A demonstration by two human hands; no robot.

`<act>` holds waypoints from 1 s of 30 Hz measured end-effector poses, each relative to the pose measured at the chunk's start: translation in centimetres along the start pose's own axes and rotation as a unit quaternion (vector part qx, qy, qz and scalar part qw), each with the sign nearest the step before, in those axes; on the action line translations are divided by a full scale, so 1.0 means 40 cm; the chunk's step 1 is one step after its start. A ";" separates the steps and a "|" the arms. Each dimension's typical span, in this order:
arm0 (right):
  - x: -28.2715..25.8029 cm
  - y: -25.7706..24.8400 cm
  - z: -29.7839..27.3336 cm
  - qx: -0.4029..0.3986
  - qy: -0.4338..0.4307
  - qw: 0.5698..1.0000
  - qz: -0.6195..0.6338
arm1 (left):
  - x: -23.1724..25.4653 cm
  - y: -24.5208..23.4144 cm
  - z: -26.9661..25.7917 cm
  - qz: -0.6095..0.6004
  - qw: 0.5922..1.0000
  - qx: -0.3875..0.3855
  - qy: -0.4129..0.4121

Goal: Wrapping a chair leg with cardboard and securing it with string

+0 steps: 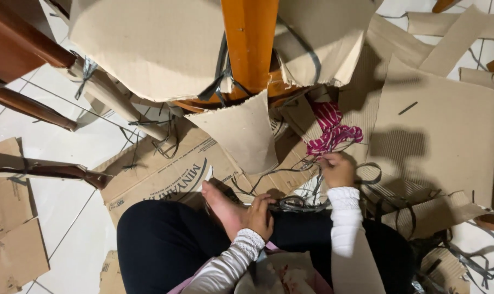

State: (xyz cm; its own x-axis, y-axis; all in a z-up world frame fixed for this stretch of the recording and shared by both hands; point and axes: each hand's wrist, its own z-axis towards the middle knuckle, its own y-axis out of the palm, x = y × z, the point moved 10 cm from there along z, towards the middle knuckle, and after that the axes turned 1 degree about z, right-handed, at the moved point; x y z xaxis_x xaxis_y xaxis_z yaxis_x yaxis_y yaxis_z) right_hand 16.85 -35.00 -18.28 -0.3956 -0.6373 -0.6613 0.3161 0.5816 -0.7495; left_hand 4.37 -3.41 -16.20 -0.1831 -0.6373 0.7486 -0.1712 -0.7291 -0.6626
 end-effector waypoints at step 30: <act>-0.465 0.003 -0.475 -0.309 -0.124 0.834 0.440 | 0.118 -0.188 0.049 -0.277 0.950 0.043 0.140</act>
State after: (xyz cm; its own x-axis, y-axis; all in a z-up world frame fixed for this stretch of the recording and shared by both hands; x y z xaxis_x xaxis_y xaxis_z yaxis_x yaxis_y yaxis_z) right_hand 7.88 -13.47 -5.51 -0.0304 0.1338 -0.9905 -0.1445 0.9800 0.1369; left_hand 6.70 -1.42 -7.63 -0.3399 -0.0667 0.9381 -0.2385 -0.9588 -0.1546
